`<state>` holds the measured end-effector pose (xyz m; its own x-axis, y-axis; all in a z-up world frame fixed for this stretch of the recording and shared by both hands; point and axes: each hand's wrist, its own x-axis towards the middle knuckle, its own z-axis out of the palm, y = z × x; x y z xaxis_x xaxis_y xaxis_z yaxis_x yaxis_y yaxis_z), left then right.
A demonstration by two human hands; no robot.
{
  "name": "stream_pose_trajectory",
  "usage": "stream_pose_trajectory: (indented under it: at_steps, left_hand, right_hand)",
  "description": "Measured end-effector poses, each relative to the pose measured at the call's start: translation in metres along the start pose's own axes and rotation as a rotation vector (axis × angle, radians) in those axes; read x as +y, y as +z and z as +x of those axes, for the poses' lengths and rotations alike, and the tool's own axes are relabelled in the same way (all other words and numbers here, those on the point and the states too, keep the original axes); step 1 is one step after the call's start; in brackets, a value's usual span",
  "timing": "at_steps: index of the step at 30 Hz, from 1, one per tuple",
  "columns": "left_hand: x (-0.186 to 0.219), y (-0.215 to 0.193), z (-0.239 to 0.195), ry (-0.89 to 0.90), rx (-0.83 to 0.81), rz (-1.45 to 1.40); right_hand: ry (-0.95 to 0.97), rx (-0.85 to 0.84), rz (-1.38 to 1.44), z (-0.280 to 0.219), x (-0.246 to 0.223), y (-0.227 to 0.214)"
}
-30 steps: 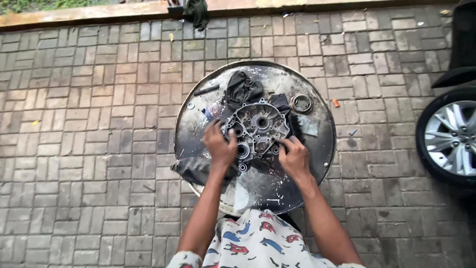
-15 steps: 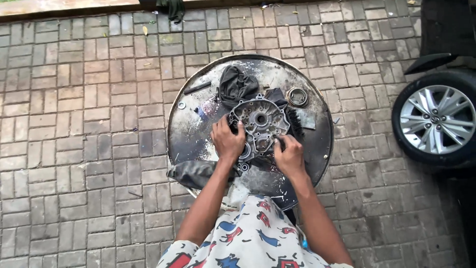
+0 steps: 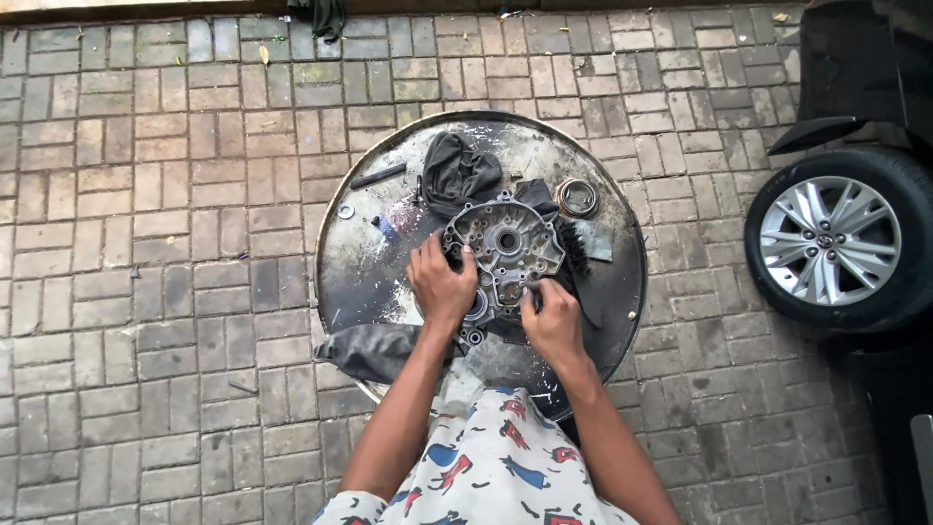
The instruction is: The person cleans a metallic mechanical housing component using a wire brush and a cloth. They scrub the interior and exterior surfaces of the part, then wipe it down with a rag while working over a metal barrel.
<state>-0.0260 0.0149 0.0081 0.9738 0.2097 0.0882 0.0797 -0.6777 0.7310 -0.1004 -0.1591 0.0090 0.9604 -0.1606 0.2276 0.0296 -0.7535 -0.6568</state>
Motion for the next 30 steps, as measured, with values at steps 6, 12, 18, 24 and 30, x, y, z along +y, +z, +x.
stream_pose_trajectory:
  at_steps: [6, 12, 18, 24, 30]
  left_hand:
    - [-0.005, 0.004, 0.001, 0.021, 0.025, 0.021]
    - [-0.008, 0.008, 0.001, 0.021, 0.027, 0.011]
    - [0.005, -0.006, 0.001, 0.009, 0.019, -0.006]
    - [-0.001, 0.001, 0.001, 0.048, 0.039, 0.038]
    - [-0.004, 0.002, 0.001, 0.022, -0.007, -0.004]
  right_hand:
    - [-0.176, -0.055, -0.145, 0.01, -0.004, -0.012]
    - [-0.145, -0.148, 0.058, 0.003, 0.02, -0.011]
    - [-0.048, -0.165, 0.198, -0.005, -0.014, -0.016]
    - [-0.076, -0.042, 0.216, 0.019, -0.007, -0.028]
    - [0.14, -0.093, 0.333, 0.006, -0.025, -0.027]
